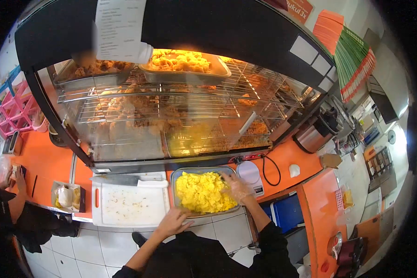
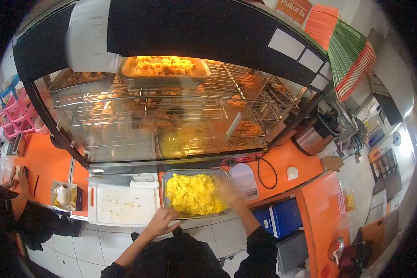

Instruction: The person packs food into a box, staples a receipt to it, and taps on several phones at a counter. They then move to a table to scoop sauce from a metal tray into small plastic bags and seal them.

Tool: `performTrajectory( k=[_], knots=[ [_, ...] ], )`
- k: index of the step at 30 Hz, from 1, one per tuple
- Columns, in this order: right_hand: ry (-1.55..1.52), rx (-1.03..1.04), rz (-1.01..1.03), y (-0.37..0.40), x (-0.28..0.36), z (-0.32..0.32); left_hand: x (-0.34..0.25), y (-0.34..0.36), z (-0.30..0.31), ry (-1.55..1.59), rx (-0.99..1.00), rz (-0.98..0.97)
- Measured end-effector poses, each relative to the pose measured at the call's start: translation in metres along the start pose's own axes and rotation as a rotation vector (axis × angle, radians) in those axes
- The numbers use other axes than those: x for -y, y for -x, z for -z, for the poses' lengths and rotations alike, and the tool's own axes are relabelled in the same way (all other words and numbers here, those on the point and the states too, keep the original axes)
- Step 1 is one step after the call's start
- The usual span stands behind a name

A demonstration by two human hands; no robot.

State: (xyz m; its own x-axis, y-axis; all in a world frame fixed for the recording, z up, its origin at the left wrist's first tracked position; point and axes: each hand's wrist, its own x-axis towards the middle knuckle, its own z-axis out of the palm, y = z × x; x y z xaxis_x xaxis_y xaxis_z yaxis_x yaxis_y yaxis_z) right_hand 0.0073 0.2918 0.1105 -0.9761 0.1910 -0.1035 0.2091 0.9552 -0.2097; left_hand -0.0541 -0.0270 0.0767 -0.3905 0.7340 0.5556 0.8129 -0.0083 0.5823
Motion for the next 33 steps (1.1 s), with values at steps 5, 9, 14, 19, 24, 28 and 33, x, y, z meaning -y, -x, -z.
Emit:
performTrajectory(
  k=[5, 9, 14, 19, 24, 28, 33],
  knots=[
    [-0.089, 0.002, -0.023, -0.002, 0.001, -0.008, 0.016, 0.004, -0.041, 0.025, 0.059, 0.02],
    [-0.104, -0.106, 0.103, -0.004, -0.007, -0.032, 0.019, 0.011, -0.049, -0.004, 0.045, 0.083],
    [-0.342, -0.031, -0.013, -0.01, -0.006, -0.011, 0.014, 0.008, -0.044, 0.002, 0.034, 0.1],
    [-0.588, -0.058, -0.169, -0.015, -0.006, 0.0, 0.018, 0.008, -0.039, 0.073, 0.082, 0.106],
    [-0.602, -0.122, -0.163, -0.013, -0.01, 0.007, 0.019, 0.006, -0.031, 0.171, 0.143, 0.114],
    [-0.627, 0.068, -0.06, -0.017, 0.001, 0.042, 0.012, 0.004, -0.016, 0.286, 0.119, 0.154],
    [-0.847, 0.383, 0.243, -0.036, 0.102, 0.1, 0.009, 0.029, 0.028, 0.269, -0.023, 0.194]
  ],
)
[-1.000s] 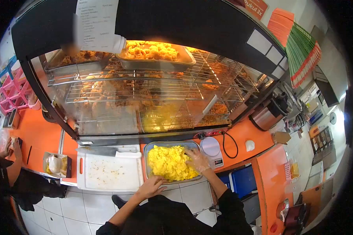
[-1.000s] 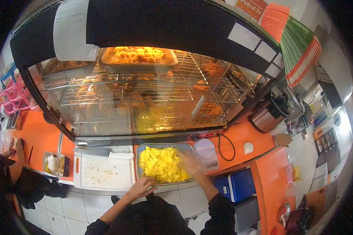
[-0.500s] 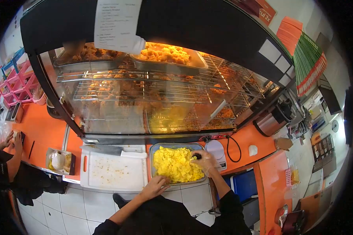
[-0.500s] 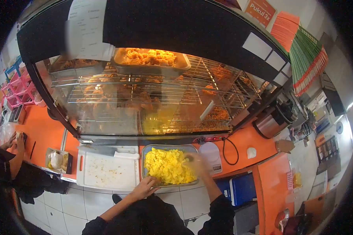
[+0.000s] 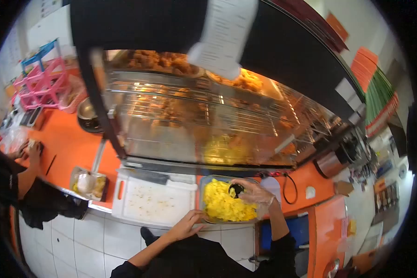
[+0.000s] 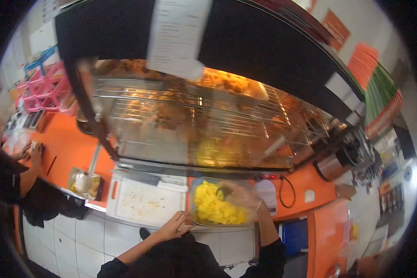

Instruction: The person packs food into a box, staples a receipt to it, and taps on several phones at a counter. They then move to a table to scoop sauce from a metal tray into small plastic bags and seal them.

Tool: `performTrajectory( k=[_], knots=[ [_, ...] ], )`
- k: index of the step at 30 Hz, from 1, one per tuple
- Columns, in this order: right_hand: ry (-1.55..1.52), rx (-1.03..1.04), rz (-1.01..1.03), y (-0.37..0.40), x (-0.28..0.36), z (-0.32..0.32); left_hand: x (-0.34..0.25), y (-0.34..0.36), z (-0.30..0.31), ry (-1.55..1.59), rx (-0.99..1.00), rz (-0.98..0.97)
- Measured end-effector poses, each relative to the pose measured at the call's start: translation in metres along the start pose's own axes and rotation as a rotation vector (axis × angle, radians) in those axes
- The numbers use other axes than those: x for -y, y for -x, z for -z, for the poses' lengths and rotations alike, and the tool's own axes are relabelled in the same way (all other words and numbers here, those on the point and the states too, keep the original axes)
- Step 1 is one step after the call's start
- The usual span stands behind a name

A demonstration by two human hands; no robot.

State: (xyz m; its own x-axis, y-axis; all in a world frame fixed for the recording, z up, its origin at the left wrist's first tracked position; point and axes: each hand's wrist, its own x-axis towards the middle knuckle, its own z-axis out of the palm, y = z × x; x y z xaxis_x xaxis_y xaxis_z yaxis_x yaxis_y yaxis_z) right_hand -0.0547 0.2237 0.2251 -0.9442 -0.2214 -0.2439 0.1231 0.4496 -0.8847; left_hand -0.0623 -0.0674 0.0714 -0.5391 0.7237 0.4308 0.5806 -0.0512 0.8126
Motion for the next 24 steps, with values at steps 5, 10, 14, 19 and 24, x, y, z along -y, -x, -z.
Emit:
performTrajectory(
  k=[5, 10, 14, 19, 24],
  knots=[
    [-0.226, 0.466, 0.182, -0.114, 0.015, -0.096, -0.001, 0.07, 0.068, -0.15, -0.342, 0.16],
    [-0.344, 0.755, 0.185, -0.241, 0.073, -0.264, 0.009, 0.17, 0.119, -0.357, -0.903, 0.407],
    [-0.174, 0.226, 0.567, -0.315, 0.102, -0.4, -0.001, 0.228, 0.152, -0.489, -1.144, 0.535],
    [0.431, -0.156, 0.987, -0.337, 0.166, -0.435, -0.007, 0.267, 0.172, -0.588, -1.256, 0.631],
    [0.503, -0.069, 0.875, -0.351, 0.158, -0.45, -0.005, 0.281, 0.185, -0.574, -1.29, 0.65]
  ],
)
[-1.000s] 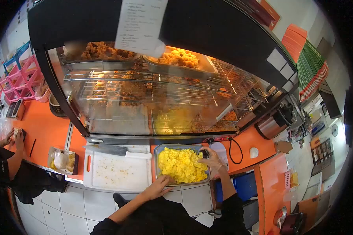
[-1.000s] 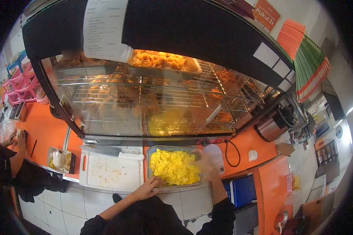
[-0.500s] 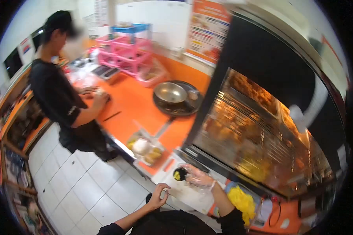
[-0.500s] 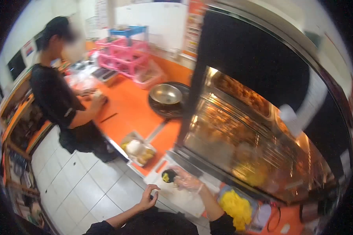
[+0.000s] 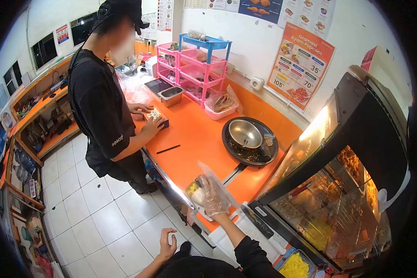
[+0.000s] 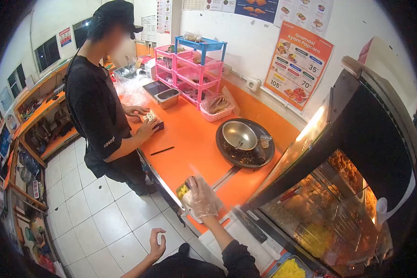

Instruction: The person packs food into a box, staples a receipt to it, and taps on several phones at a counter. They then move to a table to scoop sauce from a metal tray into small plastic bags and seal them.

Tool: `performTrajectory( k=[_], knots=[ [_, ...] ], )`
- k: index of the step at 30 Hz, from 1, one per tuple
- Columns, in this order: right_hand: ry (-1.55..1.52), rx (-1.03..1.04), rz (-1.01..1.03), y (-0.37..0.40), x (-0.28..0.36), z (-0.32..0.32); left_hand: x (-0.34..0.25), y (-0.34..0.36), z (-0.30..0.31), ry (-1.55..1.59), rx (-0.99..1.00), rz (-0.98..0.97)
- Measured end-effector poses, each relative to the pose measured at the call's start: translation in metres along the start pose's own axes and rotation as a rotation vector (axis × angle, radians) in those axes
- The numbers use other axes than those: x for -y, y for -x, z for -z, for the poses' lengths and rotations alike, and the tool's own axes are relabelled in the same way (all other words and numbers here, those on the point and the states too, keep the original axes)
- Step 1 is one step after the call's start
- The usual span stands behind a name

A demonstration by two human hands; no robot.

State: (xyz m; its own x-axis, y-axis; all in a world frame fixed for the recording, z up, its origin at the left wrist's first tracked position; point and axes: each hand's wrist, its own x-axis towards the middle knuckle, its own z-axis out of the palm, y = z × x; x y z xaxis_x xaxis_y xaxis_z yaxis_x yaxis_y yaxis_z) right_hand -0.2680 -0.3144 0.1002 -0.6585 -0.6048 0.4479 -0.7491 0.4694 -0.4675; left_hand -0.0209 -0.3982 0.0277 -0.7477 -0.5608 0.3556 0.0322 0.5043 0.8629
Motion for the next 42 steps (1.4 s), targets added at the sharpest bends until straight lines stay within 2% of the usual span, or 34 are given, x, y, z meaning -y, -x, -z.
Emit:
performTrajectory(
  k=[1, 4, 6, 8, 9, 11, 13, 14, 15, 16, 18, 21, 23, 25, 27, 29, 30, 31, 32, 33, 34, 35, 37, 38, 41, 42],
  knots=[
    [-0.049, -0.006, -0.067, 0.0, -0.002, 0.0, 0.001, -0.003, -0.001, -0.001, -0.002, 0.002],
    [-0.137, -0.079, -0.054, 0.001, 0.013, 0.031, 0.0, -0.013, -0.008, 0.015, 0.025, -0.023],
    [-0.089, 0.089, -0.172, 0.033, -0.02, 0.01, -0.003, -0.019, -0.022, 0.052, 0.067, -0.073],
    [-0.178, 0.239, -0.137, 0.066, -0.055, 0.024, -0.008, -0.022, -0.037, 0.065, 0.102, -0.135],
    [-0.287, 0.307, -0.031, 0.085, -0.07, 0.044, -0.013, -0.023, -0.046, 0.08, 0.137, -0.166],
    [-0.76, 0.328, -0.318, 0.139, -0.078, 0.1, -0.025, -0.021, -0.064, 0.15, 0.221, -0.283],
    [-1.529, 0.105, -1.027, 0.202, -0.05, 0.168, -0.039, -0.015, -0.085, 0.222, 0.309, -0.396],
    [-1.151, -0.055, -0.949, 0.228, -0.04, 0.2, -0.046, -0.01, -0.095, 0.295, 0.37, -0.385],
    [-0.716, -0.184, -0.936, 0.254, -0.029, 0.233, -0.061, -0.009, -0.106, 0.316, 0.405, -0.456],
    [-0.669, -0.462, -1.074, 0.292, -0.029, 0.248, -0.073, -0.002, -0.117, 0.347, 0.46, -0.48],
    [0.381, -0.681, -0.818, 0.367, -0.051, 0.269, -0.104, 0.009, -0.14, 0.409, 0.561, -0.526],
    [0.766, -0.406, -1.241, 0.392, -0.003, 0.325, -0.15, 0.042, -0.18, 0.515, 0.774, -0.58],
    [0.892, -0.06, -1.347, 0.453, -0.024, 0.311, -0.183, 0.066, -0.213, 0.599, 0.928, -0.704],
    [0.801, 0.041, -1.309, 0.47, -0.025, 0.324, -0.232, 0.088, -0.239, 0.626, 1.058, -0.77],
    [0.518, -0.094, -1.12, 0.477, -0.011, 0.345, -0.268, 0.116, -0.272, 0.631, 1.106, -0.768],
    [-0.509, -0.259, -0.965, 0.518, -0.034, 0.344, -0.308, 0.135, -0.296, 0.542, 1.137, -0.858],
    [-0.948, -0.307, -0.963, 0.504, -0.014, 0.362, -0.318, 0.141, -0.307, 0.495, 1.147, -0.906],
    [-1.388, -0.344, -0.928, 0.495, -0.004, 0.377, -0.316, 0.146, -0.322, 0.438, 1.185, -1.054],
    [-1.581, -0.358, -1.065, 0.495, -0.007, 0.387, -0.31, 0.151, -0.34, 0.377, 1.22, -1.201],
    [-1.582, -0.289, -1.018, 0.502, -0.014, 0.391, -0.314, 0.152, -0.346, 0.312, 1.252, -1.342],
    [-1.585, -0.221, -0.975, 0.514, -0.024, 0.393, -0.317, 0.151, -0.347, 0.321, 1.155, -1.441],
    [-1.592, -0.153, -0.934, 0.523, -0.027, 0.396, -0.319, 0.15, -0.35, 0.273, 1.183, -1.463],
    [-1.615, -0.127, -1.018, 0.532, -0.024, 0.413, -0.315, 0.143, -0.358, 0.172, 1.242, -1.498],
    [-1.629, -0.11, -1.061, 0.533, -0.022, 0.422, -0.312, 0.137, -0.362, 0.192, 1.192, -1.471],
    [-1.378, -0.044, -0.931, 0.531, -0.02, 0.436, -0.318, 0.128, -0.358, 0.044, 1.413, -1.186],
    [-1.628, -0.197, -0.925, 0.544, -0.03, 0.428, -0.302, 0.14, -0.367, 0.433, 1.522, -0.796]
  ],
)
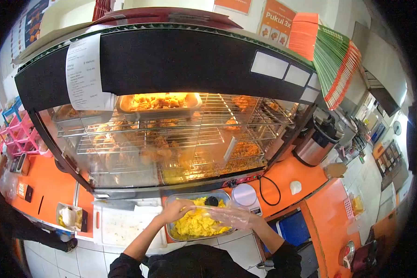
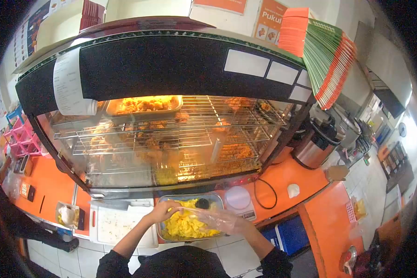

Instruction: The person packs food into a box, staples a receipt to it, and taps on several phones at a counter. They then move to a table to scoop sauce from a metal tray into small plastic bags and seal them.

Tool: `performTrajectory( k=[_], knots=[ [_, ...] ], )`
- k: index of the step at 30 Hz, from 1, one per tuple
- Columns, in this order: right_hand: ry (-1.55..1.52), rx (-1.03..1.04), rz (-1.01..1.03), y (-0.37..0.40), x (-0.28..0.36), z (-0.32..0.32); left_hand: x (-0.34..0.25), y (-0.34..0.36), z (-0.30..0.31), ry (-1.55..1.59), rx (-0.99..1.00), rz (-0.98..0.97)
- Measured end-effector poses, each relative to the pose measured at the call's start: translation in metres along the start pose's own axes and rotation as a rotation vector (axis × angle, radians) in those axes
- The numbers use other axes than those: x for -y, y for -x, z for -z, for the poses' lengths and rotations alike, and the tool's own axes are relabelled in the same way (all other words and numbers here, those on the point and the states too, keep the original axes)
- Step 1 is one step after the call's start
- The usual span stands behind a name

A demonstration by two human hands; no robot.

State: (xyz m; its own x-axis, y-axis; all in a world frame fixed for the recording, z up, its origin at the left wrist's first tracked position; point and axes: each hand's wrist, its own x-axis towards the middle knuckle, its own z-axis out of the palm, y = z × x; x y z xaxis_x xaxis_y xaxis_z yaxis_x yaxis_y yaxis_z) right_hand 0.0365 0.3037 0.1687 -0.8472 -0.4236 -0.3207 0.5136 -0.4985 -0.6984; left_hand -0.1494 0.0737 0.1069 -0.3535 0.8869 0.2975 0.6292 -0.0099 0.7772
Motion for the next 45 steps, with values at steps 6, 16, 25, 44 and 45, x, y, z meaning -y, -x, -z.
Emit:
performTrajectory(
  k=[6, 16, 25, 44, 45],
  knots=[
    [-0.64, 0.466, 0.126, -0.021, -0.015, 0.004, -0.029, 0.011, -0.059, 0.901, -0.358, 0.465],
    [-0.123, 0.021, -0.055, 0.003, 0.005, 0.051, 0.013, 0.057, -0.04, 0.831, -0.617, 0.66],
    [1.418, -1.265, 1.171, -0.049, 0.133, -0.027, -0.034, 0.073, -0.013, -0.419, -0.234, 0.493],
    [1.239, -1.991, 1.311, 0.041, 0.184, 0.161, -0.244, 0.0, 0.287, -0.32, -1.022, -0.338],
    [1.174, -1.905, 1.353, 0.046, 0.186, 0.168, -0.247, -0.002, 0.289, -0.284, -0.99, -0.318]
  ],
)
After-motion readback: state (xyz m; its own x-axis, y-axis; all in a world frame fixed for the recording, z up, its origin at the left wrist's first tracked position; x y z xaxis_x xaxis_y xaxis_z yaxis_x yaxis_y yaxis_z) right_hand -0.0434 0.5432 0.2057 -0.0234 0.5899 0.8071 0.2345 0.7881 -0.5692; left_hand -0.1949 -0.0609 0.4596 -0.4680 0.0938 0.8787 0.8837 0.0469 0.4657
